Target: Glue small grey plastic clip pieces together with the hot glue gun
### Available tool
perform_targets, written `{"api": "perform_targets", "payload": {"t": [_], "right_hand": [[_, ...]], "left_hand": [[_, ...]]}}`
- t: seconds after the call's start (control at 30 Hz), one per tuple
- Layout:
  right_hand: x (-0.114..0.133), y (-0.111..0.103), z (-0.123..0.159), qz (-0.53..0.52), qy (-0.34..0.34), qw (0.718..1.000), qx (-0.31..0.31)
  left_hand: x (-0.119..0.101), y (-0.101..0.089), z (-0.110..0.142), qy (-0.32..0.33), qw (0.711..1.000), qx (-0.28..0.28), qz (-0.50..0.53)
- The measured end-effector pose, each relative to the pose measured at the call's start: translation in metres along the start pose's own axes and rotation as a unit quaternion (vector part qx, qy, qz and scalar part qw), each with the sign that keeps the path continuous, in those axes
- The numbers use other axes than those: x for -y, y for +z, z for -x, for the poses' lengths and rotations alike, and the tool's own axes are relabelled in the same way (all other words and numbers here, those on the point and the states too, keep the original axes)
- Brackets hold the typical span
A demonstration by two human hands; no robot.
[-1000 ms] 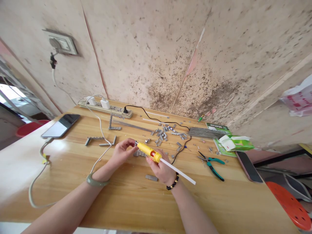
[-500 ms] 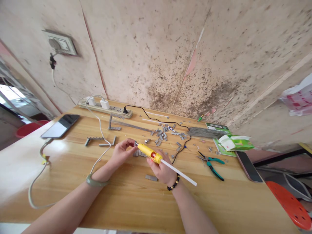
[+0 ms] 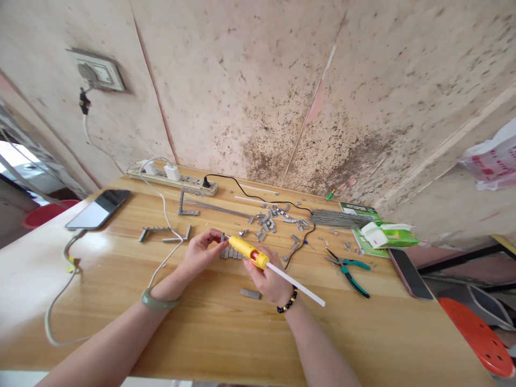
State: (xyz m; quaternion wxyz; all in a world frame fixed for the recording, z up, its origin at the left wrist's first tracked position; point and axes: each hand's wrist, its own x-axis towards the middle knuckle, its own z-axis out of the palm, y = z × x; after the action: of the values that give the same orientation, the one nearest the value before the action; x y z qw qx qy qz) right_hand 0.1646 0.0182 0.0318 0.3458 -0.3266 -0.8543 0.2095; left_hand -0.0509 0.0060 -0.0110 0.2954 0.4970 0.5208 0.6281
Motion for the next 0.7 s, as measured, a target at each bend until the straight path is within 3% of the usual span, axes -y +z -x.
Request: {"api": "perform_targets", "payload": {"t": [0.33,0.53,0.7], "right_hand": [[-0.004,-0.004,-0.004,-0.032,0.006,0.997,-0.067],[0.001,-0.008,-0.005,-0.035,0.01,0.998,-0.056],[-0.004,-0.024,0.003,-0.019,0.033,0.999,-0.014]], "left_hand": [[0.006,-0.002,-0.001,0.002,1.0,0.004,-0.01],[0.007,-0.003,-0.002,0.012,1.0,0.01,-0.014],[0.007,-0.003,-0.003,0.018,1.0,0.021,-0.011]]}}
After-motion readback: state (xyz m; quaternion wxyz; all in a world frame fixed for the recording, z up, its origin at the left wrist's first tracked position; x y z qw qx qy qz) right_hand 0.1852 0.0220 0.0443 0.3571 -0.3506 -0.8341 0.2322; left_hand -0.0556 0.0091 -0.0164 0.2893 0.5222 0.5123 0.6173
